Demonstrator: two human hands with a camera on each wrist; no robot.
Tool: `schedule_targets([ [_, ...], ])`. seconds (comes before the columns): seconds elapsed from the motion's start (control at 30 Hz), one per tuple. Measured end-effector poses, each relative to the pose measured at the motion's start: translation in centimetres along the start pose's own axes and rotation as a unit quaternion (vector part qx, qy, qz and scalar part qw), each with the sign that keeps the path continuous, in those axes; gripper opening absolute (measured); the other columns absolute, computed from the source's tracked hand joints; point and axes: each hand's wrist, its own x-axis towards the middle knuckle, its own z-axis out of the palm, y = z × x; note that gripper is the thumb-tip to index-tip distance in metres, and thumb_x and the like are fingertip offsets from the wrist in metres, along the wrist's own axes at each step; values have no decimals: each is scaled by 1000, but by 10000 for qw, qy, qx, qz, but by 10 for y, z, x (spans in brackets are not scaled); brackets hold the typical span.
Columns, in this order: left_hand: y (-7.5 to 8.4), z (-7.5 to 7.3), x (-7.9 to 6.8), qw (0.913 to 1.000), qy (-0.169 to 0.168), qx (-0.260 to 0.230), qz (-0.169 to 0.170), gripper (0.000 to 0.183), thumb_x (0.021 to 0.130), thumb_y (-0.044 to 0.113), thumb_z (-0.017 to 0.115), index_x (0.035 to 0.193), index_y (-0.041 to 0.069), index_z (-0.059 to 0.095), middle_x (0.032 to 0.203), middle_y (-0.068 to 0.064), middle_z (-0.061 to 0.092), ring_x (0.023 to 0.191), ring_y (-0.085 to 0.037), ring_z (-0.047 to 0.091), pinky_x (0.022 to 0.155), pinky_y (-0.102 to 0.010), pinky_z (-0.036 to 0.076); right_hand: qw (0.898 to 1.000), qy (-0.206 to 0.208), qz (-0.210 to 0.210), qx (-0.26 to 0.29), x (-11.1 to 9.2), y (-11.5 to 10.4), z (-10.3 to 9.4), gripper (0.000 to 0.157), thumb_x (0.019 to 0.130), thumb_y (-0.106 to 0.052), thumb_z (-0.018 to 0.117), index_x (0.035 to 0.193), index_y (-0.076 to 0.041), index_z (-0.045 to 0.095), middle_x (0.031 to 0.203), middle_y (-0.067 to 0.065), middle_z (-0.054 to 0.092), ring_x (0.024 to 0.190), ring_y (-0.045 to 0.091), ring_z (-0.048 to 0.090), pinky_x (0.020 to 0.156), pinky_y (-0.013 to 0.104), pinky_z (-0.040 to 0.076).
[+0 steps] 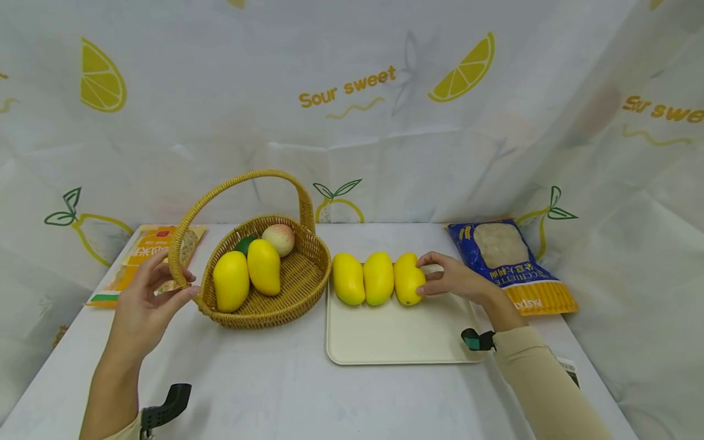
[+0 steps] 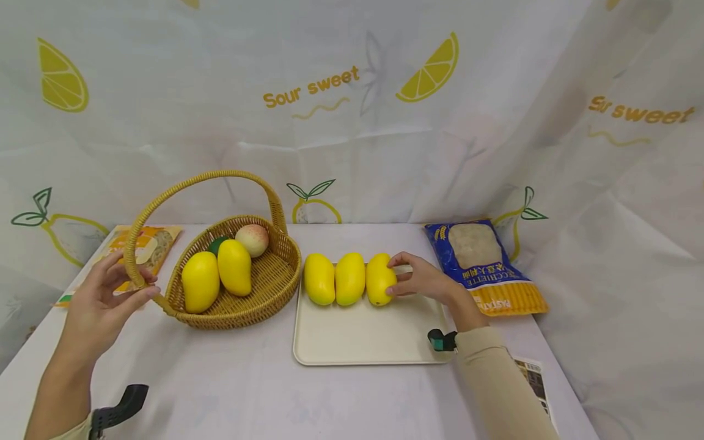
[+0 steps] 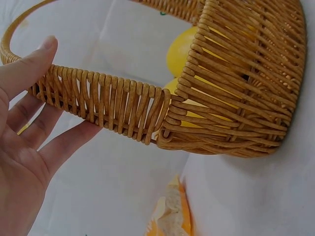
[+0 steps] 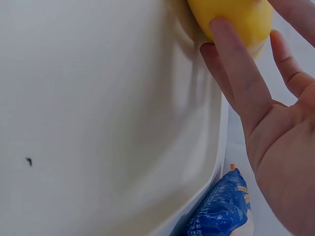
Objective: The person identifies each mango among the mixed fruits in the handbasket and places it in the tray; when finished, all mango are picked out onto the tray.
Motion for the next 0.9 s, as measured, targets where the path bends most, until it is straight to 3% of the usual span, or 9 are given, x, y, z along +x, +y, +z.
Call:
schedule_targets([
  [0.7, -3, 0, 1, 10000, -31, -52, 26, 80, 81, -15, 75, 150, 11, 46, 103, 21, 60, 98, 7, 60, 85, -1, 51, 9994, 85, -269, -193, -5, 0, -6, 75, 88, -21, 81, 147, -4, 37, 160, 25, 31, 141, 51, 44, 107, 51, 55],
  [0.9, -3, 0, 0, 10000, -20, -15, -3, 80, 81, -14, 76, 151, 11, 45, 103, 22, 60, 99, 7, 59, 85, 0, 50, 9985, 48, -347, -423, -5, 2, -6, 82, 87, -25, 81, 153, -8, 36, 162, 24, 31, 143, 51, 43, 110, 59, 50],
])
